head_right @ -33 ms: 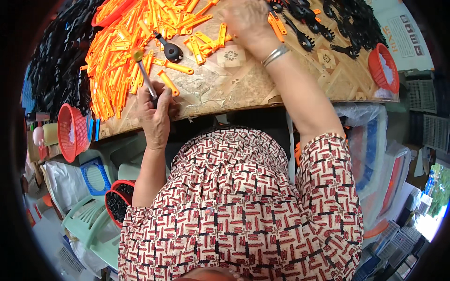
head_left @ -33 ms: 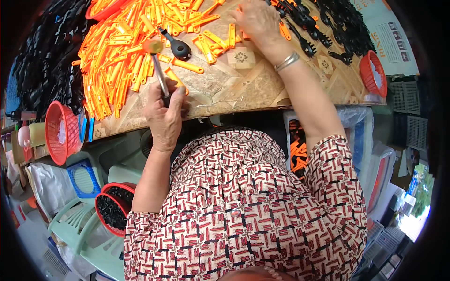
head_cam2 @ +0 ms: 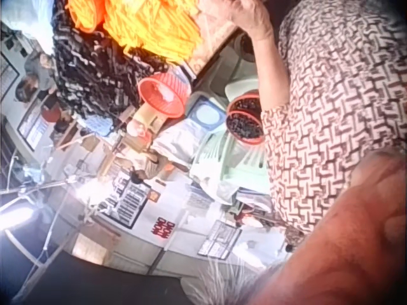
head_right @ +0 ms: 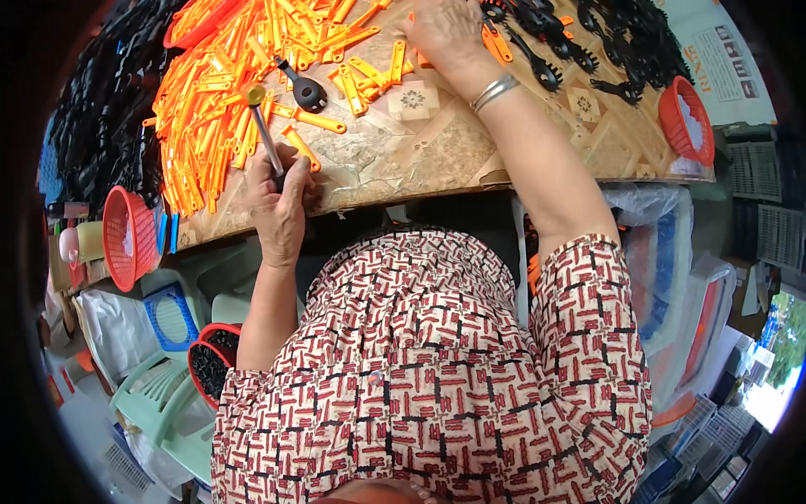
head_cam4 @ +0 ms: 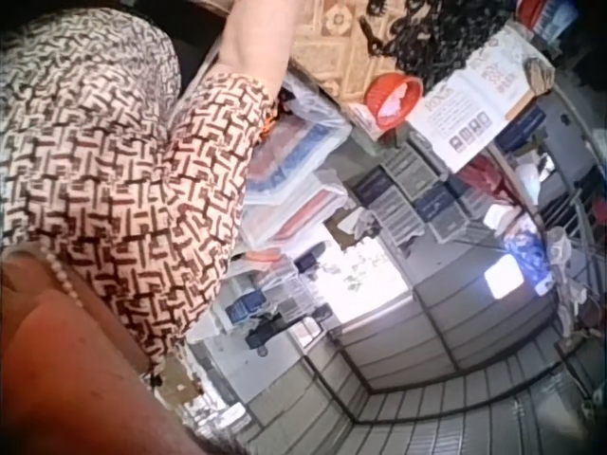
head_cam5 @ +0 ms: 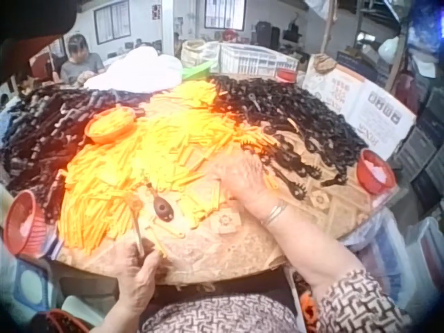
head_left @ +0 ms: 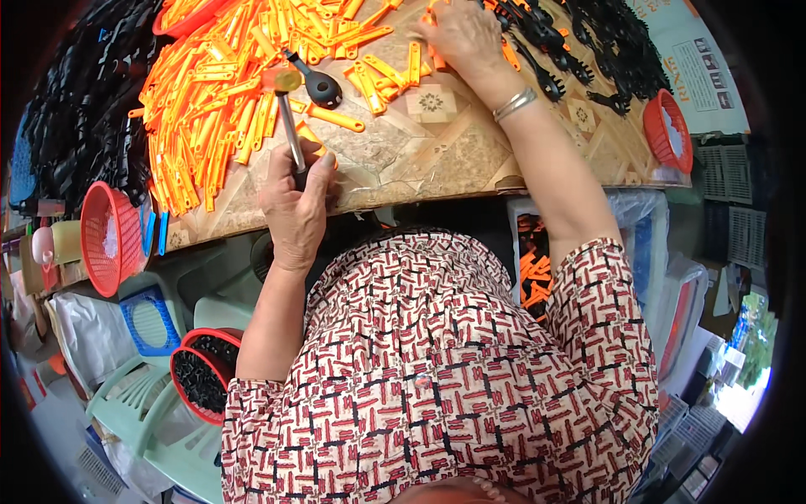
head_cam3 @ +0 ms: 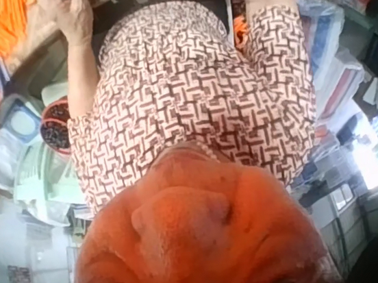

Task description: The person uses a hammer to press orange plastic handles into black plastic heads, assembling them into finished units. The person repeatedly picks up a handle and a head, aligns them, and strikes the handle with the hammer to secure the connection.

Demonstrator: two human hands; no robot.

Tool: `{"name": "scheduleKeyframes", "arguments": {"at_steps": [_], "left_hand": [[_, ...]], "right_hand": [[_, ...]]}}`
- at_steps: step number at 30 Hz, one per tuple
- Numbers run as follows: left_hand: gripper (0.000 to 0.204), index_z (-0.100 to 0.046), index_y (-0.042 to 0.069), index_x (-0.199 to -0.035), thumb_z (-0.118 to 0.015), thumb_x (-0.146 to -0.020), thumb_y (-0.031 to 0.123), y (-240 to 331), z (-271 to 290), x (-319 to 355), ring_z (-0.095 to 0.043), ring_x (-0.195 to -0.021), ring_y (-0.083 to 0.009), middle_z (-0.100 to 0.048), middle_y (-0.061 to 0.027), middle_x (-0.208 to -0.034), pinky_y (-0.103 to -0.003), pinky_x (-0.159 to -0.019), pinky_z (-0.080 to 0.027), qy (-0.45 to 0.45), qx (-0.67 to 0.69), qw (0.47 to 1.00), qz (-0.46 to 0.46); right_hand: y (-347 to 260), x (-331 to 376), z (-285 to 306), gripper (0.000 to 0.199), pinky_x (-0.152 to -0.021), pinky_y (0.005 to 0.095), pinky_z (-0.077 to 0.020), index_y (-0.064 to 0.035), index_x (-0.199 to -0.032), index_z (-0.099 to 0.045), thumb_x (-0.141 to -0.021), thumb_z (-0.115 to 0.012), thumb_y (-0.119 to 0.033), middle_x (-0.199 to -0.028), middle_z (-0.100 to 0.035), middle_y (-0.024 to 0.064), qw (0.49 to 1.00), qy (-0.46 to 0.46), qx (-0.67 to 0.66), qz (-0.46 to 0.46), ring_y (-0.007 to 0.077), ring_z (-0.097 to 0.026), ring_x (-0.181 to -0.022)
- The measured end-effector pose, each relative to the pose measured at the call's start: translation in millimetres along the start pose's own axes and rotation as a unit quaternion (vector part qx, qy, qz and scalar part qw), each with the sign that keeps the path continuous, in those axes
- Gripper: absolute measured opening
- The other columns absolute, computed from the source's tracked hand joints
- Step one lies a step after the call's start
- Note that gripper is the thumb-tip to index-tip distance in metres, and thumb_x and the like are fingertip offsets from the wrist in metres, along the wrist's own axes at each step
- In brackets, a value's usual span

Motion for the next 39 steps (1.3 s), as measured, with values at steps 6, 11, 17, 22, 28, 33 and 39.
{"name": "scheduleKeyframes", "arguments": {"at_steps": [6,11,17,22,28,33,39], "left_hand": [[0.019,-0.058,0.003,-0.111,-0.067,-0.096,0.009,-3.0,3.2,-0.4,-0.055,-0.069,-0.0068,-0.058,-0.002,-0.087,-0.022,-0.064,-0.047,-0.011,0.032,0.999,0.027],[0.02,-0.058,0.003,-0.112,-0.068,-0.096,0.009,-1.8,10.7,-1.6,-0.055,-0.067,-0.007,-0.058,-0.0016,-0.084,-0.022,-0.063,-0.047,0.007,0.056,0.998,0.003],[0.02,-0.059,0.003,-0.112,-0.068,-0.095,0.009,-5.5,11.0,-4.2,-0.054,-0.066,-0.0065,-0.058,-0.0006,-0.082,-0.022,-0.062,-0.046,0.003,0.042,0.999,0.007],[0.018,-0.058,0.003,-0.108,-0.068,-0.095,0.008,-4.5,10.0,-5.7,-0.057,-0.066,-0.0059,-0.059,-0.0009,-0.084,-0.021,-0.06,-0.047,-0.009,0.032,0.999,0.005],[0.015,-0.059,0.002,-0.103,-0.068,-0.095,0.011,15.4,-11.2,-26.4,-0.057,-0.067,-0.008,-0.06,-0.0021,-0.08,-0.025,-0.061,-0.048,-0.06,-0.075,0.995,0.002],[0.028,-0.054,0.001,-0.102,-0.073,-0.088,0.018,43.6,-49.5,-56.6,-0.064,-0.067,-0.0318,-0.064,-0.015,-0.073,-0.04,-0.065,-0.052,-0.103,-0.279,0.948,-0.116],[0.04,-0.054,0.0,-0.095,-0.079,-0.081,0.028,24.6,-74.6,-86.8,-0.068,-0.08,-0.0428,-0.068,-0.0225,-0.079,-0.051,-0.071,-0.052,-0.095,-0.445,0.881,-0.13]], "right_hand": [[68.3,-13.0,-38.3,0.023,-0.074,0.047,-0.0523,-0.0065,-0.083,-0.075,-0.082,-0.07,-0.029,-0.084,-0.071,0.0178,0.98,-0.038,-0.082,-0.177,0.037,-0.068,-0.079],[91.5,-9.1,-18.3,0.013,-0.074,0.0427,-0.0522,-0.0019,-0.082,-0.071,-0.074,-0.071,-0.011,-0.083,-0.069,0.0211,0.967,0.04,-0.174,-0.181,0.035,-0.069,-0.082],[83.9,-0.9,-21.1,0.029,-0.079,0.0475,-0.0519,0.0004,-0.102,-0.065,-0.082,-0.067,-0.021,-0.093,-0.069,0.0239,0.967,0.067,-0.182,-0.166,0.0412,-0.067,-0.087],[51.4,-5.6,-33.0,0.027,-0.077,0.0521,-0.0524,-0.0026,-0.107,-0.062,-0.085,-0.061,-0.017,-0.087,-0.069,0.0223,0.987,-0.051,-0.032,-0.15,0.0424,-0.066,-0.084],[43.4,-5.2,-32.3,0.018,-0.074,0.0503,-0.0519,-0.0067,-0.1,-0.062,-0.084,-0.057,-0.012,-0.085,-0.067,0.0205,0.994,0.035,-0.082,-0.056,0.0402,-0.066,-0.086],[40.2,6.3,-32.8,0.02,-0.077,0.0505,-0.0516,-0.0074,-0.102,-0.063,-0.086,-0.051,-0.008,-0.092,-0.068,0.0197,0.99,0.113,-0.067,-0.041,0.0401,-0.065,-0.089],[34.0,6.6,-43.3,0.029,-0.082,0.0478,-0.053,-0.004,-0.112,-0.064,-0.087,-0.049,-0.004,-0.095,-0.067,0.0203,0.976,0.055,-0.211,-0.024,0.0427,-0.065,-0.09]]}}
Point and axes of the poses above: each hand's wrist, its own x-axis away from the middle knuckle, its own z-axis out of the back of the hand, y = z × x, the point moved 9 cm from there along -x, towards the middle knuckle
